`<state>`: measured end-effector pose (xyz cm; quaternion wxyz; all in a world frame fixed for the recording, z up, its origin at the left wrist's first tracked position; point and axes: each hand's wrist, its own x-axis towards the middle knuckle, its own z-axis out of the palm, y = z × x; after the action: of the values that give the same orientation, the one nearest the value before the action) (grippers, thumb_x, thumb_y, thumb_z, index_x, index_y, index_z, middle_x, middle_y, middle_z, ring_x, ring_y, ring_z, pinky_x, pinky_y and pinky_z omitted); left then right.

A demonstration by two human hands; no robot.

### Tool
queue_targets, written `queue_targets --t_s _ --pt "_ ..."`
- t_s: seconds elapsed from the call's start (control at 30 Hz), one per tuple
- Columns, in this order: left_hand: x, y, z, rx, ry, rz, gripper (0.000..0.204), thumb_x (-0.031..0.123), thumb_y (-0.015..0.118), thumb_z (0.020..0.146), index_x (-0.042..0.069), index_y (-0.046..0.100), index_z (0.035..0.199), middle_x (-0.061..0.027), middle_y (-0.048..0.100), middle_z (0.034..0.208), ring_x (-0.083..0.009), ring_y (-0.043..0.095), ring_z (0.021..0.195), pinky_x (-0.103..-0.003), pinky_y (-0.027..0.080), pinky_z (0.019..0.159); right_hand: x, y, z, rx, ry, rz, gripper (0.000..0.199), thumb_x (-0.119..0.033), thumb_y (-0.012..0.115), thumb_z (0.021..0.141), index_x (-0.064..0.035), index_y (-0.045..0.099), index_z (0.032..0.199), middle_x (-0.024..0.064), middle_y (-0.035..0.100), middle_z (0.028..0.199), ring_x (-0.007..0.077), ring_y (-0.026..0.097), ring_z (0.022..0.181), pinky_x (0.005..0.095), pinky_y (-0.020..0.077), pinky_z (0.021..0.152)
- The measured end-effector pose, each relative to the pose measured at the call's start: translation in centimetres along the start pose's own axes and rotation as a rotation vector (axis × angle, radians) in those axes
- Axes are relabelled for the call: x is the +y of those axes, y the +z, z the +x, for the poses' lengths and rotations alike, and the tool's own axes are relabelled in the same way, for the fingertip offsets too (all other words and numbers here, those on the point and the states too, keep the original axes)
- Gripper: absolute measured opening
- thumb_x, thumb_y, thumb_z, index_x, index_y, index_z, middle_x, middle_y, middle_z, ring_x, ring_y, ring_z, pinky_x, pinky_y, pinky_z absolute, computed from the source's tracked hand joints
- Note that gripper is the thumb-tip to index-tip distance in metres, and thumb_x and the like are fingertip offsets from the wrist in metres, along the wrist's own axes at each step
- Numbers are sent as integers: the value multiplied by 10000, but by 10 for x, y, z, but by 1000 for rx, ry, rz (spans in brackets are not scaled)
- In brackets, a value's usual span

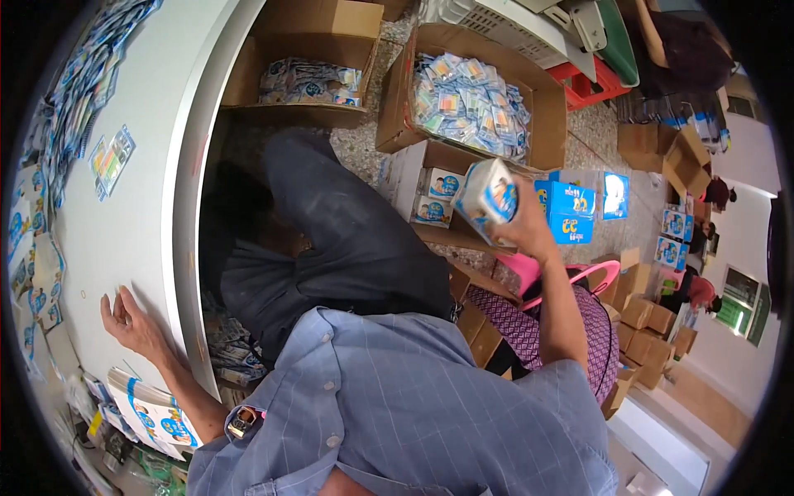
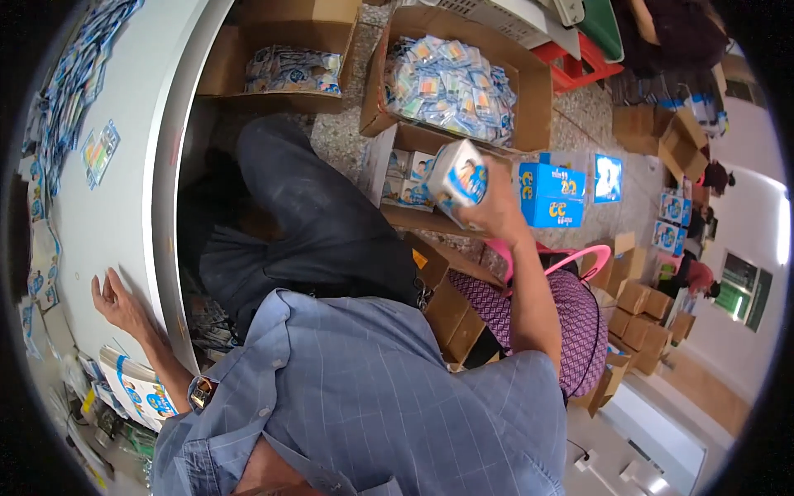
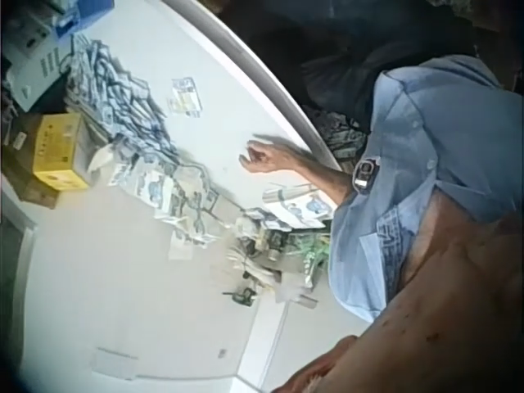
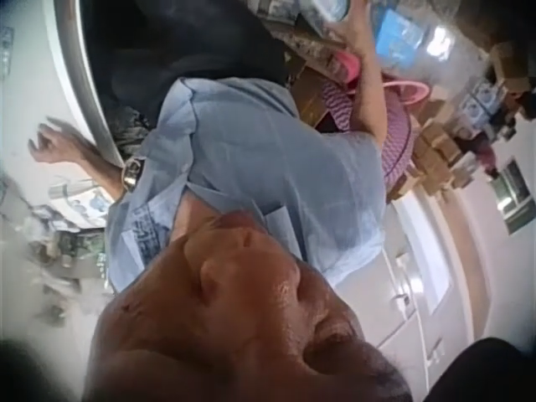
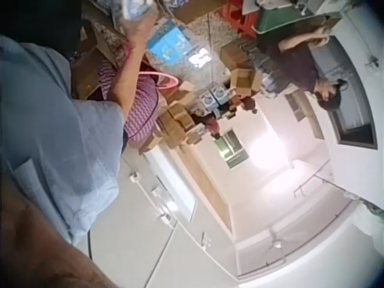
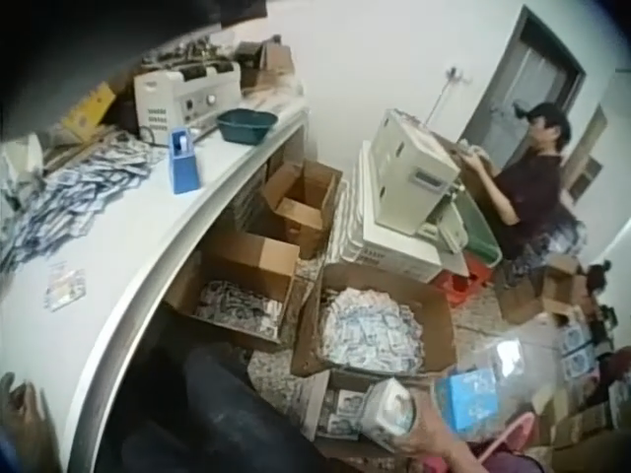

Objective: Sort and pack stacks of small blue product packets into cardboard boxes.

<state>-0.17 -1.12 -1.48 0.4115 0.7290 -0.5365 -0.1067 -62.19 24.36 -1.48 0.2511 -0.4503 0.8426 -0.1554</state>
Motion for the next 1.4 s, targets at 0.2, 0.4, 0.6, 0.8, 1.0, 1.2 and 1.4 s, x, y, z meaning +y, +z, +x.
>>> queue_targets --t_s 0.2,0.4,0.6,0.8,1.0,1.2,1.4 --pt "-11 5 7 -16 168 219 543 299 701 967 -15 535 1378 -210 577 1303 -277 619 1137 -391 506 995 72 109 39 -261 -25 -362 1087 -354 882 580 -13 344 1462 217 477 1393 405 446 1321 571 362 1105" --pt "-21 -1 11 -29 215 349 511 296 692 975 -15 556 1357 -199 542 1329 -282 614 1144 -399 519 974 105 198 94 -261 -101 -402 1104 -302 886 570 -28 316 1474 167 406 1468 352 367 1395 646 270 1126" --pt "-13 0 8 -28 222 441 501 326 680 981 -34 583 1315 -212 626 1237 -285 641 1084 -378 516 940 119 257 120 -205 -145 -384 1038 -173 857 613 0 335 1494 155 335 1558 322 267 1490 674 219 1158" --pt "-10 -4 13 -36 206 469 474 331 671 985 -27 611 1289 -202 635 1227 -289 642 1090 -382 516 954 130 286 132 -307 -18 -241 878 -105 757 700 60 365 1468 153 335 1566 326 251 1498 594 229 1201" --pt "-5 6 12 -33 106 464 467 334 662 986 -34 629 1271 -208 665 1208 -289 651 1093 -373 520 965 166 324 146 -272 46 -255 740 -34 656 762 48 418 1458 161 372 1529 334 296 1466 588 235 1195" --pt "-4 -5 14 -46 112 483 488 350 655 991 -49 622 1270 -202 679 1183 -279 661 1072 -362 526 948 147 337 142 -290 80 -381 809 -127 703 744 24 403 1480 189 408 1464 382 341 1412 608 305 1113" --pt "-4 2 16 -70 127 504 499 368 640 999 -60 623 1254 -201 680 1177 -274 659 1061 -354 518 952 141 328 152 100 -61 -478 758 -157 689 788 -6 421 1480 195 446 1444 395 373 1383 610 340 1058"
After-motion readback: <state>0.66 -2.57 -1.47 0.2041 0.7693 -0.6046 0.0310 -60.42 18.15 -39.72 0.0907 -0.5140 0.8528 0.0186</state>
